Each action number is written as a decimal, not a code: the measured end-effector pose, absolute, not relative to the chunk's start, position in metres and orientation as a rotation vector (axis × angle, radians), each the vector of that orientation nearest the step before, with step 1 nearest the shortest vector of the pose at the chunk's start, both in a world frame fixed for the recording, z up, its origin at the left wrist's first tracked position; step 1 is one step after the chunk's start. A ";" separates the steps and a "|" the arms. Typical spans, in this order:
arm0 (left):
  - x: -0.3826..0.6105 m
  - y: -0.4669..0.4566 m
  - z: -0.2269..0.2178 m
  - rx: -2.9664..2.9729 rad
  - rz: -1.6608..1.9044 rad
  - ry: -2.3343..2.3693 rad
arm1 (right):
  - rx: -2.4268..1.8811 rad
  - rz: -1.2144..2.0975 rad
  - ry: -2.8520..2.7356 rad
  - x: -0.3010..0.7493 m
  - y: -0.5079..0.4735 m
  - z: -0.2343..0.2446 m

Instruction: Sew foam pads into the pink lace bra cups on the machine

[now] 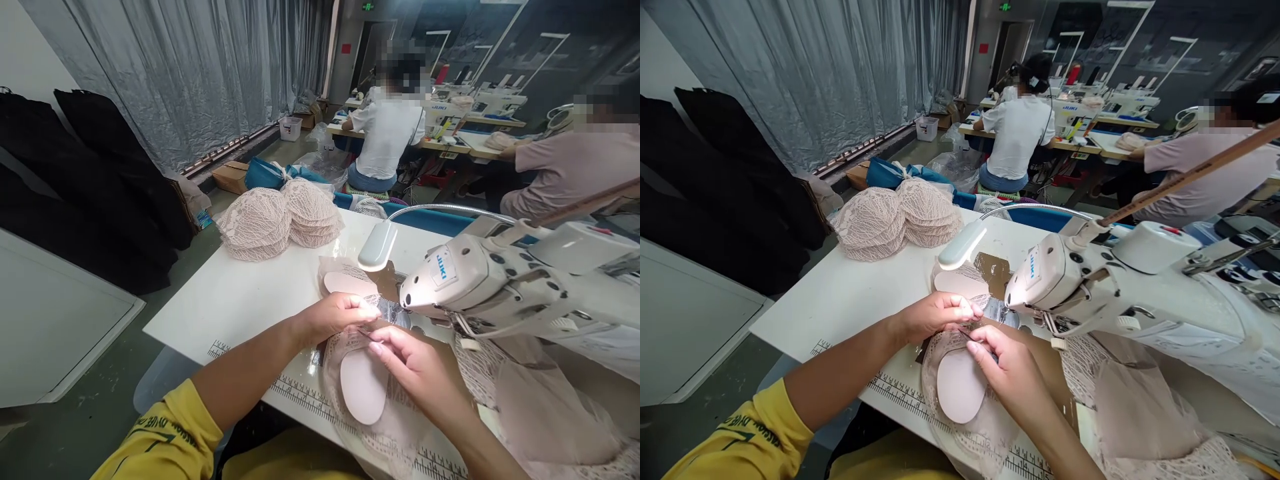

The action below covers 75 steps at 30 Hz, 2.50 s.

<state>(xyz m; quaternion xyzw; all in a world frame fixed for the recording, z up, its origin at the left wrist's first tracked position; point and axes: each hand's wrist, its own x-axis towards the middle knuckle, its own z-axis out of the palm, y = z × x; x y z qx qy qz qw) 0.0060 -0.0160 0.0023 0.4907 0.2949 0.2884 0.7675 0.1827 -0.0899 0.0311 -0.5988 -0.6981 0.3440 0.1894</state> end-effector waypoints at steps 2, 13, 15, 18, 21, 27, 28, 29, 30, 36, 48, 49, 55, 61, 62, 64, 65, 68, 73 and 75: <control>0.005 -0.015 0.007 1.047 0.633 0.696 | -1.757 0.948 -1.899 0.193 -0.088 0.023; -0.034 -0.014 0.035 1.821 0.429 1.108 | -1.741 0.936 -1.859 0.206 -0.087 0.007; -0.043 -0.018 0.035 1.871 0.212 1.108 | -1.714 0.999 -1.756 0.213 -0.097 0.008; -0.043 -0.028 0.024 1.645 0.025 0.845 | -1.705 1.070 -1.554 0.221 -0.113 0.005; -0.029 -0.042 0.007 1.358 0.163 0.676 | -1.722 1.084 -1.454 0.221 -0.126 -0.001; -0.003 -0.060 -0.004 1.168 0.427 0.699 | -1.650 1.095 -1.539 0.219 -0.140 -0.009; 0.000 -0.061 -0.002 1.173 0.436 0.710 | -1.670 1.064 -1.484 0.220 -0.140 -0.008; 0.002 -0.062 -0.001 1.180 0.449 0.719 | -1.692 1.031 -1.437 0.220 -0.139 -0.006; 0.004 -0.063 0.000 1.188 0.461 0.722 | -1.707 1.004 -1.424 0.220 -0.136 -0.003; 0.016 -0.068 0.000 1.284 0.552 0.676 | -1.564 0.943 -1.753 0.206 -0.112 0.022; 0.017 -0.068 -0.010 1.112 0.605 0.670 | -1.550 1.099 -1.592 0.232 -0.124 0.006; 0.019 -0.067 -0.011 1.108 0.611 0.673 | -1.524 1.137 -1.637 0.232 -0.123 0.006; 0.019 -0.066 -0.013 1.113 0.595 0.687 | -1.368 1.155 -1.874 0.221 -0.112 0.013; 0.019 -0.066 -0.008 1.190 0.587 0.653 | -1.381 1.172 -1.807 0.213 -0.111 0.015; 0.019 -0.066 -0.007 1.194 0.585 0.665 | -1.394 1.166 -1.762 0.213 -0.111 0.013; 0.018 -0.066 -0.007 1.182 0.589 0.689 | -1.450 1.156 -1.607 0.216 -0.110 0.006; 0.016 -0.065 -0.006 1.175 0.595 0.701 | -1.478 1.157 -1.506 0.219 -0.109 0.002; 0.004 -0.060 -0.005 1.212 0.587 0.770 | -1.517 1.261 -1.345 0.226 -0.108 -0.010; -0.018 -0.051 0.012 1.666 0.613 1.101 | -1.550 1.352 -1.526 0.227 -0.111 -0.014; -0.019 -0.050 0.023 1.890 0.742 1.183 | -1.511 1.325 -1.513 0.223 -0.113 -0.012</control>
